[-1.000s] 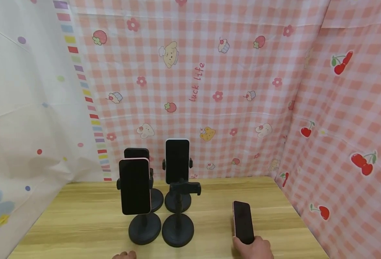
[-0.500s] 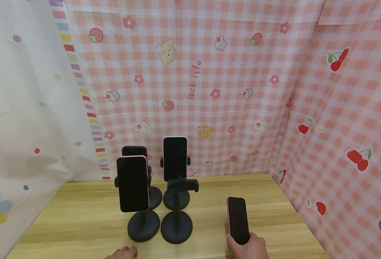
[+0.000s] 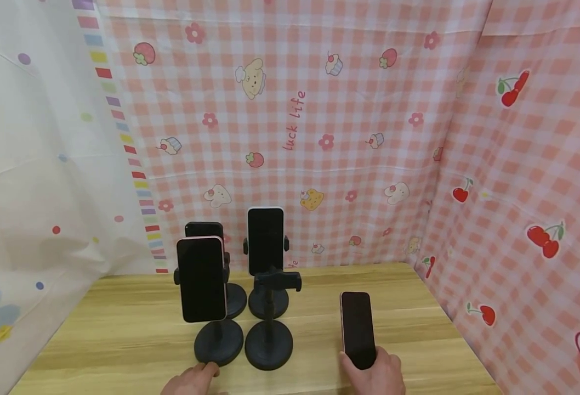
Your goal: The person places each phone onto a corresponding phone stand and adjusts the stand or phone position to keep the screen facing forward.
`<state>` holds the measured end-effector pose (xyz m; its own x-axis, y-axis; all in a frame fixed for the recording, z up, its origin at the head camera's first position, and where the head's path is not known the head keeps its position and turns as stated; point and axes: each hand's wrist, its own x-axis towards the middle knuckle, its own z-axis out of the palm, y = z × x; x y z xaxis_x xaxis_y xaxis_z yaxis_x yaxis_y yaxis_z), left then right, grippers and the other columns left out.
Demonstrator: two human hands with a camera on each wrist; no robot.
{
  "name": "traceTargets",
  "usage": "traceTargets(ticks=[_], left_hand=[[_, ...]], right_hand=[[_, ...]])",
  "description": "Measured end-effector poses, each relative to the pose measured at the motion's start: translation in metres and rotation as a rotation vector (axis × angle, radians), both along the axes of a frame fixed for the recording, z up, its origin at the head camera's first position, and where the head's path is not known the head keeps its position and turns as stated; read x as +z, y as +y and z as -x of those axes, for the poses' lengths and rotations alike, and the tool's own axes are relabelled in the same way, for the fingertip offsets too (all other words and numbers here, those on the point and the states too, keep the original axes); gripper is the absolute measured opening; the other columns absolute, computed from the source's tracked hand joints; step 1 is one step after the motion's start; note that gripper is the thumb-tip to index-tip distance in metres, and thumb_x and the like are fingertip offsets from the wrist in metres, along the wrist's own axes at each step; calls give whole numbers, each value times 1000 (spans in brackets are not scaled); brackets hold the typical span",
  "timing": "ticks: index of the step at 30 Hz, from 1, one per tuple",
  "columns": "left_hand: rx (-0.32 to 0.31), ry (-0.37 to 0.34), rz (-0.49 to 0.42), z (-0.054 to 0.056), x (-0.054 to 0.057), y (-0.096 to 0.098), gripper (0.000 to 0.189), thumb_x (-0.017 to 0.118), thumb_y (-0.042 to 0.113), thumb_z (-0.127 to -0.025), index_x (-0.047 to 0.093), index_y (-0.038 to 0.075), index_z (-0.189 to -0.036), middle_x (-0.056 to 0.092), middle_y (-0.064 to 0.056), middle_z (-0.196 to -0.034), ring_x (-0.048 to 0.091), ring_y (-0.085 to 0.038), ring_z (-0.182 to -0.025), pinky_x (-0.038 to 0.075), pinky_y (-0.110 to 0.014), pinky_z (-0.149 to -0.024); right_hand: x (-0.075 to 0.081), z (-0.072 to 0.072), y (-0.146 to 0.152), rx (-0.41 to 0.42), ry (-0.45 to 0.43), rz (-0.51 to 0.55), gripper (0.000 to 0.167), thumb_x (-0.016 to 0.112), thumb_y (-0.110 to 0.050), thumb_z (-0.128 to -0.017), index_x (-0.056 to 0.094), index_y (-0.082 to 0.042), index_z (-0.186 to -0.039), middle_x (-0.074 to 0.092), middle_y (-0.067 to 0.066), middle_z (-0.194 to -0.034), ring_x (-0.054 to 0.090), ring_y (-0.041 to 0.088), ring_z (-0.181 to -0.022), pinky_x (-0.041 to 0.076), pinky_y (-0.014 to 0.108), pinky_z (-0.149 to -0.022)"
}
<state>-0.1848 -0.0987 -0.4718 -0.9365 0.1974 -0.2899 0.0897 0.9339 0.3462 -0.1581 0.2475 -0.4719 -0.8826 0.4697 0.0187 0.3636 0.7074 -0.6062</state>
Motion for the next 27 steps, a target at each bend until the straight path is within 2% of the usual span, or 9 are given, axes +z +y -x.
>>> traceTargets(ticks=[3, 6, 11, 16, 21, 27], left_hand=[[-11, 46, -46, 1, 8, 4, 39, 78, 42, -83, 66, 8, -99, 60, -8, -87, 61, -28, -76, 50, -53, -72], [-48, 96, -101, 2, 15, 8, 40, 78, 41, -83, 66, 7, -101, 62, -7, -88, 61, -27, -75, 50, -52, -69], [-120, 171, -169, 2, 24, 11, 45, 76, 45, -85, 65, 7, -107, 62, -6, -90, 61, -24, -74, 51, -48, -66], [-171, 267, -250, -4, 31, 14, 47, 73, 47, -87, 64, 8, -113, 62, -1, -90, 60, -16, -70, 50, -39, -60], [-180, 360, -305, -12, 38, 20, 50, 71, 50, -89, 63, 10, -118, 61, 5, -88, 56, -9, -66, 47, -32, -57], [-178, 474, -324, -21, 48, 30, 58, 64, 58, -91, 61, 10, -123, 65, 0, -97, 62, -10, -72, 51, -31, -60]], right_hand=[[6, -1, -8, -21, 72, -24, 90, 76, -66, -72, 59, 12, -114, 58, 24, -94, 58, 34, -85, 48, 50, -65], [12, -3, -15, -46, 107, -25, 91, 76, -67, -71, 60, 10, -115, 57, 24, -95, 57, 35, -87, 47, 53, -67], [19, -5, -23, -47, 101, -7, 93, 76, -68, -71, 58, 11, -118, 56, 26, -99, 57, 36, -89, 47, 56, -73], [22, -7, -29, -53, 112, -7, 90, 77, -67, -71, 59, 10, -115, 55, 23, -96, 57, 35, -85, 48, 55, -69], [27, -9, -35, -56, 124, -6, 90, 76, -68, -71, 59, 9, -114, 55, 21, -95, 56, 32, -85, 48, 53, -69], [38, -14, -44, -67, 145, -1, 92, 76, -69, -71, 59, 9, -116, 54, 19, -94, 53, 30, -84, 46, 50, -69]])
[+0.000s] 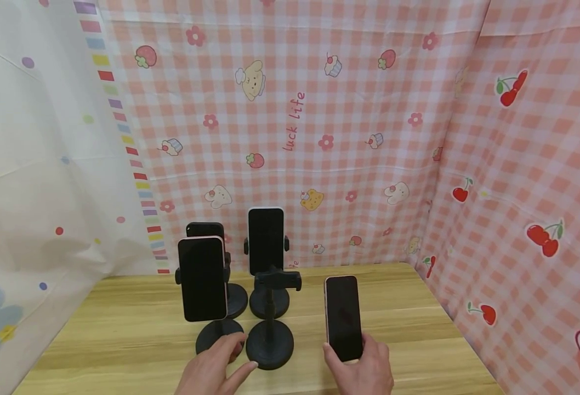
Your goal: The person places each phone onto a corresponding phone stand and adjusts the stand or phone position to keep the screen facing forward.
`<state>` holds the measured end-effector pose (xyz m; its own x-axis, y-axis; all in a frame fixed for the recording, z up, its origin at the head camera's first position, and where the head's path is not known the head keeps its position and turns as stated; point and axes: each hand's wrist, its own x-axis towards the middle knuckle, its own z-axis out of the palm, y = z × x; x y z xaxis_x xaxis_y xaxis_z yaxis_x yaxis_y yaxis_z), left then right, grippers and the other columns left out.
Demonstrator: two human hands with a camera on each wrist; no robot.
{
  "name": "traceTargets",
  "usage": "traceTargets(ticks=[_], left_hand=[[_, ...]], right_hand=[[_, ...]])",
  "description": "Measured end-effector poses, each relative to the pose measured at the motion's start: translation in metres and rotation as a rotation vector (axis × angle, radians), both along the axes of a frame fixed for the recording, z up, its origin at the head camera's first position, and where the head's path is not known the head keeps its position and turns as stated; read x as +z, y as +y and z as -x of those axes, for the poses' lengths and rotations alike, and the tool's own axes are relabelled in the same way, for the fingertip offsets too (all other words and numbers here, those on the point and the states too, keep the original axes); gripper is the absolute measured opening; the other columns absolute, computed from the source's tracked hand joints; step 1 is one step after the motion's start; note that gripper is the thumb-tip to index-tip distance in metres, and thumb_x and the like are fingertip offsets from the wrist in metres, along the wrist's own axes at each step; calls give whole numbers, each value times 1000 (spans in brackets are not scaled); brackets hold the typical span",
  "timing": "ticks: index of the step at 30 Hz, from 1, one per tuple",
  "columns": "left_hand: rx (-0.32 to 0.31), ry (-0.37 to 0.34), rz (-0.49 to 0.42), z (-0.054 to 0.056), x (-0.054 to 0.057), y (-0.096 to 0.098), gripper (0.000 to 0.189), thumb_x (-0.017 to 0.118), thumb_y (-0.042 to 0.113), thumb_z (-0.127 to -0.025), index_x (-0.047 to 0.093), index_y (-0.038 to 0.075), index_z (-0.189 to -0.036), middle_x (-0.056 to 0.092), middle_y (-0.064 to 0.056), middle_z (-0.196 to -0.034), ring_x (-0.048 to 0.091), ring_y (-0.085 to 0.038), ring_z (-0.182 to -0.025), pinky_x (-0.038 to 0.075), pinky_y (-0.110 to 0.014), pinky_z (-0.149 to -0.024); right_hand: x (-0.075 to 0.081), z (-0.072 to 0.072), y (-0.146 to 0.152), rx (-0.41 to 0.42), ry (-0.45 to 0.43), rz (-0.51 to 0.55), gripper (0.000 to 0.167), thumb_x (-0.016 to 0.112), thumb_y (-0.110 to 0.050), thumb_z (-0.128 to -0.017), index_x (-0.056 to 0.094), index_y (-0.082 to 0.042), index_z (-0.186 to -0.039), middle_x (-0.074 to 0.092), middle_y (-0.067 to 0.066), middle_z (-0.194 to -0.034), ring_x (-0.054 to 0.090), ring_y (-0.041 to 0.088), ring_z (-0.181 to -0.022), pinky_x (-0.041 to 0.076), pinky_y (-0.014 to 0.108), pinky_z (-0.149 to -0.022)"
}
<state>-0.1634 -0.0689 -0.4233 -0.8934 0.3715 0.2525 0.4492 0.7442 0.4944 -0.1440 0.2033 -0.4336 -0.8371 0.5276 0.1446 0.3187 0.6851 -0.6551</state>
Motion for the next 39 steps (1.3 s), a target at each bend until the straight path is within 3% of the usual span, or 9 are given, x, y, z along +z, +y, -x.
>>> traceTargets(ticks=[5, 9, 13, 26, 31, 39], left_hand=[[40, 93, -57, -5, 6, 7, 64, 58, 63, -91, 58, 10, -128, 65, -3, -104, 59, -6, -69, 50, -27, -60], [54, 128, -73, -7, 12, 11, 69, 53, 67, -91, 57, 10, -131, 66, -5, -112, 61, -9, -74, 54, -30, -65], [49, 122, -63, -6, 19, 15, 74, 50, 69, -91, 55, 10, -134, 65, -8, -120, 68, -16, -85, 57, -35, -71], [-1, 91, -165, -3, 35, 20, 80, 52, 66, -92, 39, 9, -147, 56, -12, -137, 69, -16, -87, 56, -34, -68], [-17, 131, -190, -1, 39, 22, 81, 51, 64, -94, 34, 8, -150, 52, -14, -141, 69, -15, -89, 57, -34, -70], [-32, 207, -227, 4, 44, 26, 72, 63, 46, -96, 33, 7, -150, 50, -12, -142, 69, -14, -88, 57, -33, -75]], right_hand=[[8, -4, -8, -16, 35, 3, 91, 78, -67, -71, 59, 9, -117, 53, 17, -93, 51, 29, -83, 43, 46, -68], [13, -6, -14, -19, 50, 12, 90, 79, -65, -71, 58, 9, -119, 53, 17, -93, 51, 29, -83, 42, 45, -70], [19, -7, -18, -12, 57, 24, 90, 79, -64, -71, 58, 8, -120, 51, 16, -93, 50, 29, -84, 40, 43, -70], [34, -15, -33, -2, 131, -7, 83, 82, -60, -71, 60, 6, -117, 47, 11, -86, 46, 25, -80, 36, 38, -66], [41, -17, -38, 34, 148, 20, 81, 83, -59, -70, 61, 3, -118, 47, 9, -88, 46, 23, -80, 37, 37, -67], [49, -17, -47, 63, 156, 53, 81, 84, -60, -69, 62, 0, -120, 48, 8, -91, 46, 22, -83, 40, 36, -69]])
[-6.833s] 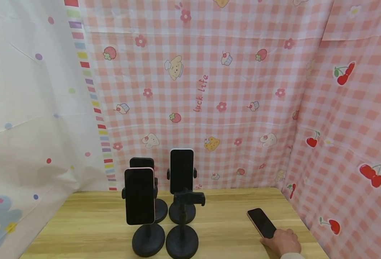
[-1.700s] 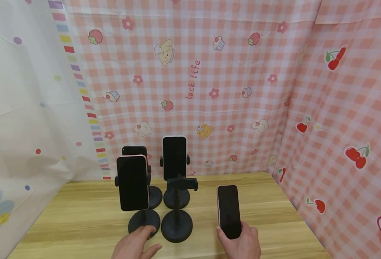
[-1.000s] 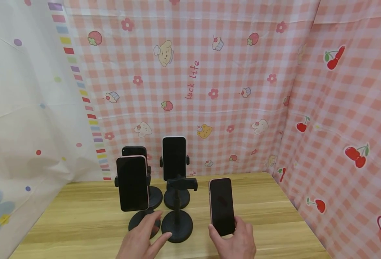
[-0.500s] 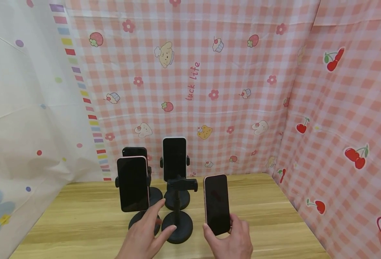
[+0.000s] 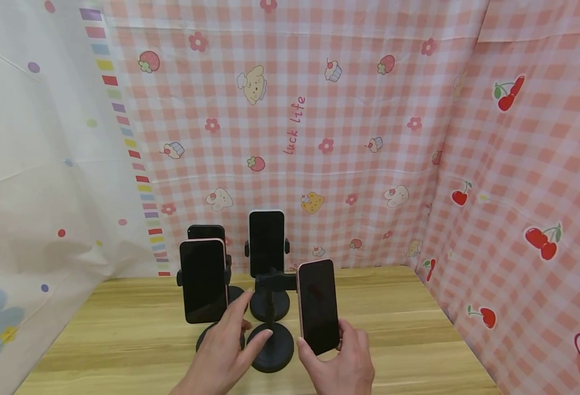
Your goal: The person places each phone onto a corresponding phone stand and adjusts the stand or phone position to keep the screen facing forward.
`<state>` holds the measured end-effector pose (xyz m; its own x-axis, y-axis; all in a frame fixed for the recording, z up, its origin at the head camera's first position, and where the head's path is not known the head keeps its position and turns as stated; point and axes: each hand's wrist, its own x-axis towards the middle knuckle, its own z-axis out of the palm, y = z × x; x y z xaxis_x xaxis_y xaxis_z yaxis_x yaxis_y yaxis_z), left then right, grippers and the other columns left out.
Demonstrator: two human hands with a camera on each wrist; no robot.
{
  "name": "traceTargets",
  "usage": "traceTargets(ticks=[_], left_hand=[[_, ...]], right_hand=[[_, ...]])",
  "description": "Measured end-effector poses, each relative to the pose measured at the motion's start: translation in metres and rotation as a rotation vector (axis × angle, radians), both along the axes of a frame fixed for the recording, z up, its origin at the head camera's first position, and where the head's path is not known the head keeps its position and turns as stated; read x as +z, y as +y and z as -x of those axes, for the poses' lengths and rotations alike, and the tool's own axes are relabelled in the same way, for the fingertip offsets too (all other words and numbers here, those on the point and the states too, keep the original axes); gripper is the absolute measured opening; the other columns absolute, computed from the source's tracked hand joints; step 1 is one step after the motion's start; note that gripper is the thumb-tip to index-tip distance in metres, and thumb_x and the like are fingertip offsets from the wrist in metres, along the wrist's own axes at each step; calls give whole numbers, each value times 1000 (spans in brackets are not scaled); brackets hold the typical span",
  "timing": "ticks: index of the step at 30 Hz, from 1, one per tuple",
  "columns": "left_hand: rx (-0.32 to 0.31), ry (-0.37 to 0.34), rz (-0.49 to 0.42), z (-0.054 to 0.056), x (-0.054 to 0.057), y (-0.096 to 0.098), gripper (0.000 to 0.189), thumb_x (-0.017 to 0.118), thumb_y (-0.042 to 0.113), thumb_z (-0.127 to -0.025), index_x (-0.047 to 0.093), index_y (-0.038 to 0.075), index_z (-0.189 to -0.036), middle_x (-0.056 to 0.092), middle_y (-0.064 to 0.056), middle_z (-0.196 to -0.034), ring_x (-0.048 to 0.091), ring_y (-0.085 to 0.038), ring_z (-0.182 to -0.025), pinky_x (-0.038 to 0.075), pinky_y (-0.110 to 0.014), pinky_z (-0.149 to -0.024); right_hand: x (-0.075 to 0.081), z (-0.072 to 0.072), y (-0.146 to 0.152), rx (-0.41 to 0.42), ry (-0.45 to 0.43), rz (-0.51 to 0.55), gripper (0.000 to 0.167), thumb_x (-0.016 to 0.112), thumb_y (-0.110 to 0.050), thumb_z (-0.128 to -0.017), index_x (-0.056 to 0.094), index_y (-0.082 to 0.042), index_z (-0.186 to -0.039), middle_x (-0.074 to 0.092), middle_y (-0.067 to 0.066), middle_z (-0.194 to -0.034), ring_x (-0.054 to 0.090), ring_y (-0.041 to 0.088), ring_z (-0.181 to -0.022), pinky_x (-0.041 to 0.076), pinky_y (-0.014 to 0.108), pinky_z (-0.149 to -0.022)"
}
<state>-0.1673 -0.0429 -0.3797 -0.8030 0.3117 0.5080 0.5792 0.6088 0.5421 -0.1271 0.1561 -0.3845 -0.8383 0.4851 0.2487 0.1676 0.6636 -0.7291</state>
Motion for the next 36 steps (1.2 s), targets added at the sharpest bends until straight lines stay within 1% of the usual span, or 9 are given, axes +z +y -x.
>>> traceTargets(ticks=[6, 9, 13, 16, 18, 22, 28, 32, 36], left_hand=[[4, 29, 0, 6, 7, 1, 71, 65, 36, -97, 30, 6, -152, 51, -13, -139, 69, -15, -88, 57, -32, -74], [1, 50, 5, 8, 13, 1, 67, 63, 29, -99, 30, 5, -152, 49, -14, -143, 68, -17, -88, 57, -35, -76], [-8, 62, 12, 11, 20, 1, 61, 59, 25, -101, 31, 4, -152, 44, -15, -149, 68, -20, -93, 56, -40, -84], [-14, 53, 13, 13, 24, 2, 58, 59, 24, -101, 34, 4, -150, 44, -15, -148, 69, -22, -95, 55, -40, -85], [-18, 46, 16, 14, 26, 2, 57, 60, 23, -101, 36, 4, -149, 45, -15, -147, 69, -22, -94, 56, -40, -84], [-23, 34, 21, 15, 29, 2, 54, 60, 21, -100, 39, 4, -147, 47, -15, -145, 69, -23, -94, 56, -40, -81], [-22, 42, 13, 18, 31, 4, 52, 59, 20, -101, 39, 6, -147, 49, -13, -143, 68, -22, -97, 56, -39, -82], [-31, 47, 0, 20, 32, 5, 50, 58, 18, -101, 40, 10, -147, 51, -9, -142, 67, -17, -96, 56, -37, -82], [-44, 78, -9, 22, 32, 6, 43, 56, 14, -102, 45, 12, -143, 56, -4, -133, 64, -11, -95, 55, -33, -82]], right_hand=[[5, 0, -7, 18, 15, 7, 84, 84, -61, -68, 63, 0, -120, 48, 8, -90, 45, 21, -81, 38, 36, -68], [7, 0, -12, 30, 27, 0, 83, 85, -60, -68, 63, 0, -120, 48, 7, -90, 45, 20, -80, 39, 35, -67], [11, 1, -20, 47, 67, -22, 78, 87, -55, -68, 64, -1, -119, 48, 6, -88, 45, 18, -77, 39, 34, -67], [12, 2, -26, 62, 111, -38, 74, 88, -52, -68, 65, -2, -118, 48, 4, -86, 43, 17, -75, 38, 33, -65], [13, 3, -29, 75, 142, -45, 73, 88, -51, -68, 65, -2, -117, 47, 3, -85, 42, 16, -74, 37, 32, -65], [14, 4, -35, 103, 187, -45, 71, 88, -50, -69, 66, -3, -116, 47, 3, -84, 41, 14, -72, 37, 31, -63], [16, 8, -39, 139, 184, -30, 71, 87, -51, -69, 65, -5, -119, 46, 2, -84, 41, 14, -72, 36, 31, -64], [17, 9, -42, 160, 186, -13, 70, 87, -50, -70, 65, -6, -119, 46, 2, -85, 41, 14, -72, 37, 31, -65], [17, 10, -45, 173, 195, 0, 68, 88, -49, -70, 65, -7, -118, 47, 3, -86, 41, 13, -72, 38, 30, -64]])
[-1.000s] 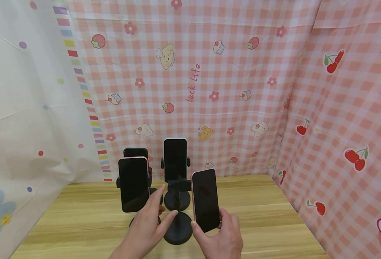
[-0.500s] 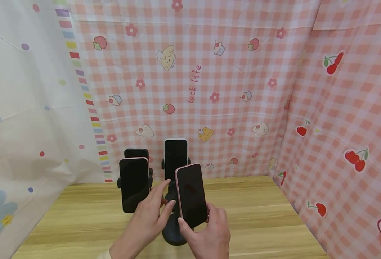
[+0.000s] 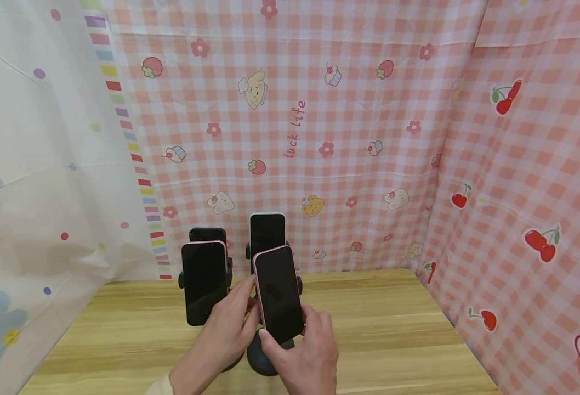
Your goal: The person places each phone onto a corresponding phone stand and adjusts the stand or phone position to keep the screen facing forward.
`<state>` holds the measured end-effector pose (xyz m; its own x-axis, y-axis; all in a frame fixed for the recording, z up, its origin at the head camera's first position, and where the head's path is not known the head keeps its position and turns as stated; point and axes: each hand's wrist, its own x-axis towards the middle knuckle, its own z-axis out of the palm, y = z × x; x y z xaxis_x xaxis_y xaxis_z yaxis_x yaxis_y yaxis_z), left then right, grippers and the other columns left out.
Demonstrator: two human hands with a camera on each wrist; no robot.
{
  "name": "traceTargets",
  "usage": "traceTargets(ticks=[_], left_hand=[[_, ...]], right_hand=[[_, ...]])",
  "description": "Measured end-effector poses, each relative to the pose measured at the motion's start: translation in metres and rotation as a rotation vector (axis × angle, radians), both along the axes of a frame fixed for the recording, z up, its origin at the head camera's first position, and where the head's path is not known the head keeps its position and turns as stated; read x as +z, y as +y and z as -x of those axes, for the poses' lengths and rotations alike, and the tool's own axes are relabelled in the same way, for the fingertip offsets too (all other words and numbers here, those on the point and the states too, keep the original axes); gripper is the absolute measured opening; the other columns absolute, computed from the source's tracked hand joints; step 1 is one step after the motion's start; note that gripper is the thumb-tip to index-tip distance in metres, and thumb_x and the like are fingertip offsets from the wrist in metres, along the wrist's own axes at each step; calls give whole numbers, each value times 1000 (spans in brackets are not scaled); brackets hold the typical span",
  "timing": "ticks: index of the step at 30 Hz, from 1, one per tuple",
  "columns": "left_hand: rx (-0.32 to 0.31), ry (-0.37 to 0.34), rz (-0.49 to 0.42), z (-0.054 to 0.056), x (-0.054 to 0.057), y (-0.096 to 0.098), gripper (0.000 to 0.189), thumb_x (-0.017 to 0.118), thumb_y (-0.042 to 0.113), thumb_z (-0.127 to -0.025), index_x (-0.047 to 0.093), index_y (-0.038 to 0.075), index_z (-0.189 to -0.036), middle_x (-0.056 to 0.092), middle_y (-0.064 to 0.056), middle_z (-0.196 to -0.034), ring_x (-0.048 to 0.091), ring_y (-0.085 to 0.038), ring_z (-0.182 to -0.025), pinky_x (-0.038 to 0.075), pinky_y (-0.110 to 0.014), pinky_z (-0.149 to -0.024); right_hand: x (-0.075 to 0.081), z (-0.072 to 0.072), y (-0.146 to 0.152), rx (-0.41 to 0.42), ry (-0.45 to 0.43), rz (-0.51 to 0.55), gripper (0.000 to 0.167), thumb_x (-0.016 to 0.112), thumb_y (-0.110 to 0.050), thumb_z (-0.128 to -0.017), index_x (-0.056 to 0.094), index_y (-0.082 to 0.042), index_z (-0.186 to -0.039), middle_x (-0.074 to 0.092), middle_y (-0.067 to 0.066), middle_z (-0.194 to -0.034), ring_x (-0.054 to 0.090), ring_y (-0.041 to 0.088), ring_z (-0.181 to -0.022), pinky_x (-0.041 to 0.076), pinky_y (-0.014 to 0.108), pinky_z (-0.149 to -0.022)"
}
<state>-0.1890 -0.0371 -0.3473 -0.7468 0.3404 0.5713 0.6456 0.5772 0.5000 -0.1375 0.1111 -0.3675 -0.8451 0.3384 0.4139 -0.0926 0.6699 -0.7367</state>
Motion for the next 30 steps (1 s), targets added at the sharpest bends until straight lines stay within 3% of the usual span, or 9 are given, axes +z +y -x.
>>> traceTargets(ticks=[12, 21, 30], left_hand=[[2, 72, 5, 2, 0, 0, 30, 56, 10, -101, 54, 11, -131, 60, -1, -113, 59, -10, -85, 49, -26, -71], [-28, 70, 28, 5, 4, 2, 32, 60, 14, -100, 57, 13, -132, 63, -2, -123, 66, -12, -98, 56, -33, -81], [-30, 75, 41, 7, 6, 6, 34, 62, 15, -99, 59, 12, -132, 64, -3, -120, 65, -12, -84, 53, -28, -67]], right_hand=[[-1, 8, -4, -18, -6, 10, 66, 87, -48, -70, 65, -6, -117, 48, 3, -86, 43, 13, -71, 38, 30, -63], [-3, 19, 0, -35, 25, 41, 66, 87, -46, -71, 66, -6, -118, 48, 3, -86, 43, 14, -72, 39, 30, -63], [-6, 25, 5, -42, 42, 50, 66, 86, -46, -72, 66, -5, -119, 49, 5, -88, 43, 14, -72, 38, 29, -63]])
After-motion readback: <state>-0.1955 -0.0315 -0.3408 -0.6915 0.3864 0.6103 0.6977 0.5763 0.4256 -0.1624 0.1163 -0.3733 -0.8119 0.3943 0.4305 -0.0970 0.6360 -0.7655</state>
